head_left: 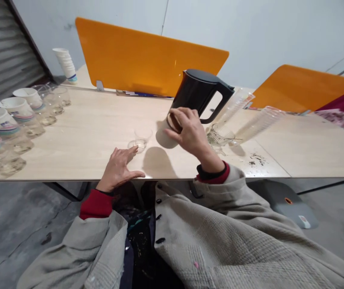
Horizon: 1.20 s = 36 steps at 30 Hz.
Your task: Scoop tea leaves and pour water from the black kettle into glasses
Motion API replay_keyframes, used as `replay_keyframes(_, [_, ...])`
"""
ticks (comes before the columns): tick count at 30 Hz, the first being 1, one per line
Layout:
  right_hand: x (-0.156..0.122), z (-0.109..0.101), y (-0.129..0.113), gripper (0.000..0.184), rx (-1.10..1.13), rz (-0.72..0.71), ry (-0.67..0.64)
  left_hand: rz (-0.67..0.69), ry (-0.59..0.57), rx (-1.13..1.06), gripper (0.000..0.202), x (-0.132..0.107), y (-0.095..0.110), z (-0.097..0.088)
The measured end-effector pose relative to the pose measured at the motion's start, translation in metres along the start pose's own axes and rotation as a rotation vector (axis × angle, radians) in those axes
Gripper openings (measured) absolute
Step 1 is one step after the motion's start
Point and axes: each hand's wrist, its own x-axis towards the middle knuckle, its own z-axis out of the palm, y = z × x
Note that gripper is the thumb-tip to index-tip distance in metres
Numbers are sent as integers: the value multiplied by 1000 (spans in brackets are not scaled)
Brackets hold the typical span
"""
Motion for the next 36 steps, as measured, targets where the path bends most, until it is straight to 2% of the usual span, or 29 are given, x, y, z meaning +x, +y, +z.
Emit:
replay_keyframes(4, [56, 17, 24, 66, -46, 10, 30, -5, 1, -19, 105, 0, -1, 2])
replay_keyframes(10, [126, 83, 34, 68, -40, -1, -82, -20, -13, -31, 107, -1, 0, 2])
replay_keyframes(15, [151, 132, 27, 66, -35, 46, -210, -33, -26, -35, 105, -2, 1, 3])
replay_keyframes(20, [153, 155, 29, 60, -4, 13, -248, -31, -33, -33, 106, -3, 3, 2])
replay_keyframes(25, [152, 161, 38, 66, 57, -3, -254, -32, -35, -55, 104, -3, 2, 2])
replay_keyframes(29, [151, 153, 39, 81, 98, -10, -280, -39, -25, -64, 101, -4, 1, 1])
replay_keyframes(33, [138, 122, 39, 84, 167, 35, -155, -44, -17, -74, 94, -4, -1, 0])
replay_keyframes(36, [111, 90, 39, 82, 275, 118, -38, -55, 23, -87, 91, -3, -4, 0])
